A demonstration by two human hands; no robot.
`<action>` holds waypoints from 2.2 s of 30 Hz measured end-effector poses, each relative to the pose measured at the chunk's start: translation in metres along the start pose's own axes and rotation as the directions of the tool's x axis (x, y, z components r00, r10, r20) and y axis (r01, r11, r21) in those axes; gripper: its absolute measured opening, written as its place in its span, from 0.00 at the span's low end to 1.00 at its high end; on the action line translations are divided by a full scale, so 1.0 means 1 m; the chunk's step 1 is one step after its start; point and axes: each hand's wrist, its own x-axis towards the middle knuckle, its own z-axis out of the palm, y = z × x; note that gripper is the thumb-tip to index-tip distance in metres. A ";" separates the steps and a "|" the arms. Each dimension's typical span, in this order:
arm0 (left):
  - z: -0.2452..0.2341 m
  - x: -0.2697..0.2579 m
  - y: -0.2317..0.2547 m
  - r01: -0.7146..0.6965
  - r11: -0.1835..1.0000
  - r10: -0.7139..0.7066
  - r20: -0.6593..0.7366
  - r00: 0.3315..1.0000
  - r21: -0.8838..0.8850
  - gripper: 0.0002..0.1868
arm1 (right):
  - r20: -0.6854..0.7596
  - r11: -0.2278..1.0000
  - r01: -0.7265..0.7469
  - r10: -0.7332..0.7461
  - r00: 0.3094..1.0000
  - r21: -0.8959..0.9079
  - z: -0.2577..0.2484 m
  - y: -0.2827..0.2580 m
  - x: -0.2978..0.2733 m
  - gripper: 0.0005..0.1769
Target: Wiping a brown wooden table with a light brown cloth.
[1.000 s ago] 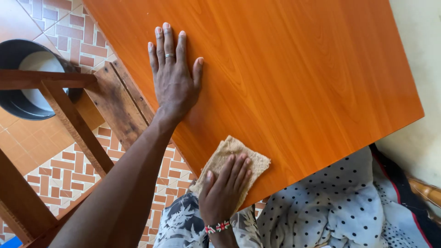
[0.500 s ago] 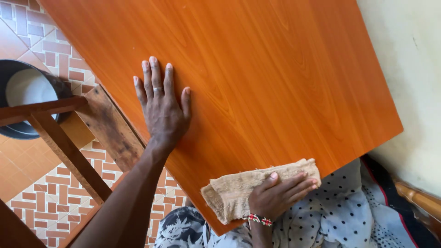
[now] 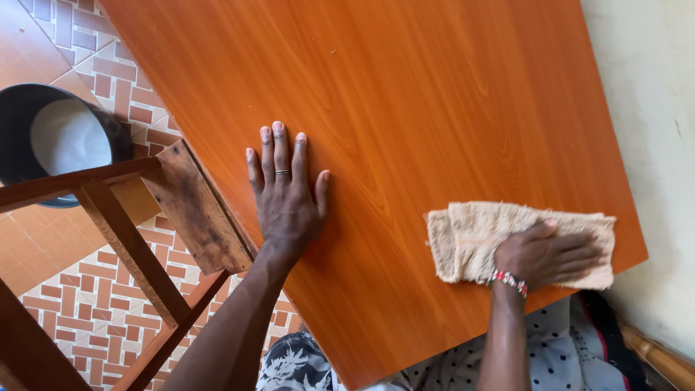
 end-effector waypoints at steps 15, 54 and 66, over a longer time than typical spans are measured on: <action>-0.001 -0.004 0.000 0.015 1.000 -0.015 0.029 0.999 -0.005 0.30 | 0.035 0.699 0.715 -0.714 0.699 0.000 -0.006 -0.127 -0.152 0.40; 0.003 -0.004 -0.002 0.016 1.000 -0.015 0.034 0.999 -0.017 0.31 | 0.076 0.710 0.699 -0.704 0.706 0.087 -0.031 0.086 -0.181 0.39; 0.000 -0.003 -0.002 0.014 0.999 -0.014 0.015 1.000 -0.034 0.31 | 0.024 0.881 0.469 -0.471 0.882 0.057 0.005 -0.071 -0.054 0.38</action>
